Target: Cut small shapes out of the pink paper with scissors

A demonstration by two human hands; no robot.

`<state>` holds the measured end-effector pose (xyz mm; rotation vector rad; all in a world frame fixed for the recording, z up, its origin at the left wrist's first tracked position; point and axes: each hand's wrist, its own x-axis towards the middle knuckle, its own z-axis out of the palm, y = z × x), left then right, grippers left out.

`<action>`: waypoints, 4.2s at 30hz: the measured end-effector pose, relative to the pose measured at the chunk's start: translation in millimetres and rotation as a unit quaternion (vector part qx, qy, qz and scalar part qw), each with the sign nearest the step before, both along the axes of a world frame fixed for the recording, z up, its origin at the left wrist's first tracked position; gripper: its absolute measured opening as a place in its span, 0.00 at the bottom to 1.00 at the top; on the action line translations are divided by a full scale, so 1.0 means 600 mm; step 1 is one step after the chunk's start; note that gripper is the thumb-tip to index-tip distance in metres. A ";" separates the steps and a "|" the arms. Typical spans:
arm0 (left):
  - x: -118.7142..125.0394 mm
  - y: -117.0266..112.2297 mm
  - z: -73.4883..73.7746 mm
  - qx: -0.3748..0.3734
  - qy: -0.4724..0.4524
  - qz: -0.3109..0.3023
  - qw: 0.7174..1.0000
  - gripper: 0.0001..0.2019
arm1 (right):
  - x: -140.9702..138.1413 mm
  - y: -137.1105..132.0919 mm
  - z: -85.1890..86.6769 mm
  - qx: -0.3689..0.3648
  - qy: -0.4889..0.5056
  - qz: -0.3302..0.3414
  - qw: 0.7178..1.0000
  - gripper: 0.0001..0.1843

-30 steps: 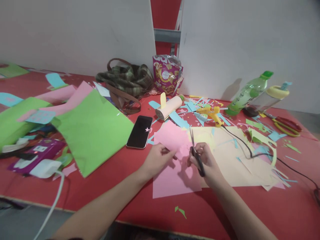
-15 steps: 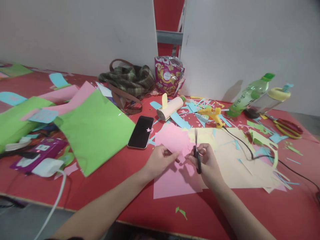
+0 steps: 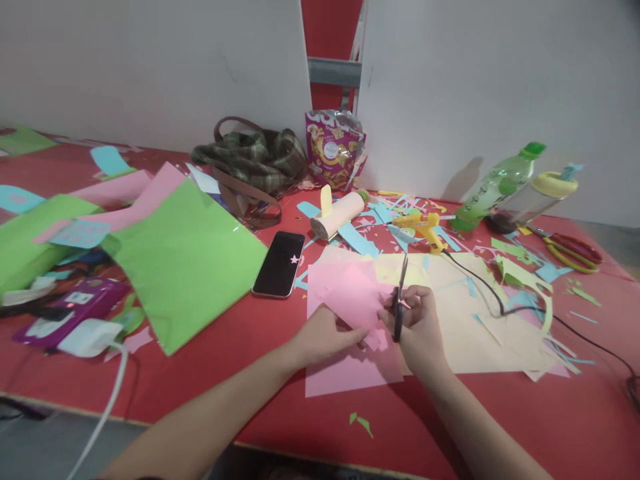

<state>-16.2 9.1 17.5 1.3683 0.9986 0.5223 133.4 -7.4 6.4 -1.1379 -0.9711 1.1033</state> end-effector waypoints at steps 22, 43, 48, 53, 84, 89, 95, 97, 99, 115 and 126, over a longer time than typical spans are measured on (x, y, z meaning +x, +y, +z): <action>-0.003 0.000 -0.001 -0.018 0.027 0.021 0.999 0.12 | -0.005 -0.003 0.009 0.004 0.006 0.030 1.000 0.20; 0.001 0.008 -0.003 -0.053 -0.054 0.014 0.997 0.17 | -0.011 -0.008 0.007 -0.044 0.002 0.029 0.999 0.19; 0.000 0.006 -0.012 0.021 -0.023 0.012 0.999 0.12 | -0.014 -0.011 0.005 -0.030 0.009 0.040 0.999 0.19; 0.002 0.003 -0.013 0.048 0.021 0.012 0.999 0.15 | -0.020 -0.015 0.003 -0.042 0.002 0.023 0.999 0.19; -0.039 0.050 0.030 0.092 -0.016 0.046 0.995 0.11 | 0.005 -0.014 0.010 -0.080 -0.020 0.342 0.936 0.16; -0.033 0.063 0.053 0.137 0.027 -0.027 0.990 0.11 | 0.007 -0.013 0.010 -0.052 0.005 0.346 0.937 0.18; -0.011 0.080 0.071 0.186 0.060 -0.060 0.979 0.11 | 0.010 -0.009 0.005 -0.007 0.035 0.322 0.946 0.18; -0.004 0.085 0.072 0.201 0.067 -0.072 0.975 0.13 | 0.011 -0.008 0.001 0.004 0.052 0.307 0.950 0.17; 0.000 0.089 0.072 0.214 0.081 -0.089 0.969 0.14 | 0.010 -0.007 -0.002 0.012 0.065 0.294 0.954 0.16; 0.009 0.109 0.075 0.232 0.065 -0.128 0.962 0.12 | 0.003 -0.008 -0.002 0.011 0.078 0.231 0.970 0.15; -0.024 0.120 0.107 0.165 0.130 -0.206 0.956 0.09 | -0.003 -0.011 0.007 -0.068 0.059 0.254 0.963 0.22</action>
